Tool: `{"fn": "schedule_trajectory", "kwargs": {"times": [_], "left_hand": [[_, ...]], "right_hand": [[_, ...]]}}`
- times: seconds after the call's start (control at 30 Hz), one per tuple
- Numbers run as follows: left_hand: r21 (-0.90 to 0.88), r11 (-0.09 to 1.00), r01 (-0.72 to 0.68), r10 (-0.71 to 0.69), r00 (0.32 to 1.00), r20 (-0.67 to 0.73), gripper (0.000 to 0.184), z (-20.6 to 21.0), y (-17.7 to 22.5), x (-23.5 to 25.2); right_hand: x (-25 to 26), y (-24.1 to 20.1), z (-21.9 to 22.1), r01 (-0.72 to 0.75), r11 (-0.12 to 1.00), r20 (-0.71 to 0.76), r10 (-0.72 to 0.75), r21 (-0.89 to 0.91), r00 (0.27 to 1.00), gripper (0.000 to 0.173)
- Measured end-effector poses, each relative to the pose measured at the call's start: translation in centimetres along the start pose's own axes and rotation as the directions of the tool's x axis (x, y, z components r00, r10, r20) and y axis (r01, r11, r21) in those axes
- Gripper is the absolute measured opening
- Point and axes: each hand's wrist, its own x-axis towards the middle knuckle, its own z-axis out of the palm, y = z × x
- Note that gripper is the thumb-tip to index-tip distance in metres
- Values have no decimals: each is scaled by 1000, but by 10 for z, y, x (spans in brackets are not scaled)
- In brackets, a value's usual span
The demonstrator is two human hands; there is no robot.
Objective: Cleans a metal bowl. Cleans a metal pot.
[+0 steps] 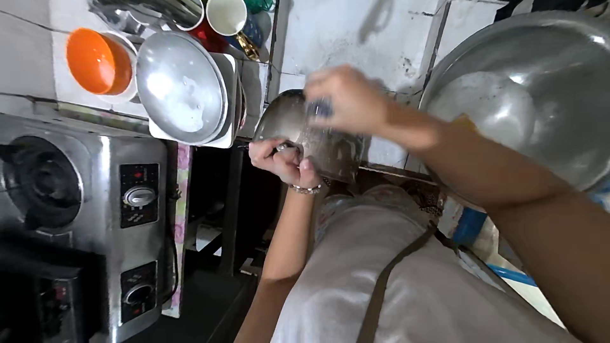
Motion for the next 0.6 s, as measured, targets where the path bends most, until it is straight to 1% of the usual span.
{"fn": "schedule_trajectory", "kwargs": {"times": [0.03,0.07,0.1,0.17,0.2,0.23,0.3,0.33,0.37,0.43,0.47,0.5,0.57,0.6], "left_hand": [[4,1000,2,-2,1000,5,42,-2,1,-1],[-11,1000,3,-3,1000,-1,43,-3,1,-1],[-36,999,1,-2,1000,-25,42,-1,0,-1],[-36,999,-2,1,999,-51,40,3,2,-3],[-23,1000,-3,2,999,-39,40,1,4,-4],[-12,1000,-5,5,1000,-20,40,0,3,-5],[31,999,-10,10,1000,-6,41,1,1,-5],[36,999,-13,13,1000,-3,42,0,1,-5],[14,1000,-18,18,1000,-18,42,1,1,-4],[-26,999,-22,21,999,-45,40,3,1,-4],[-25,999,-22,21,999,-42,39,1,2,-5],[-17,1000,-23,23,999,-22,40,-1,3,-5],[-14,1000,-19,19,1000,1,42,-7,2,-5],[-23,1000,-12,12,1000,-2,42,-8,2,-4]], "right_hand": [[5,8,-7,-59,996,19,60,-60,998,19],[5,9,-8,-64,995,9,65,-77,998,19],[1,1,-6,-20,998,-5,20,-60,1000,20],[-11,-16,14,138,988,-41,-136,73,990,19],[-13,-20,18,149,981,-22,-148,128,989,18],[-9,-17,14,110,985,14,-113,131,993,16],[7,-4,-5,-21,999,83,24,-28,996,20],[11,-1,-8,-47,996,79,53,-80,995,21],[9,-6,-6,-36,996,68,41,-81,997,21],[-5,-21,12,106,993,2,-106,50,994,18],[-11,-21,19,147,983,-20,-145,112,989,16],[-12,-16,18,132,982,-28,-130,134,991,14],[-9,4,4,14,1000,-72,-12,27,997,16],[-11,13,3,-33,999,-134,30,-15,990,18]]}}
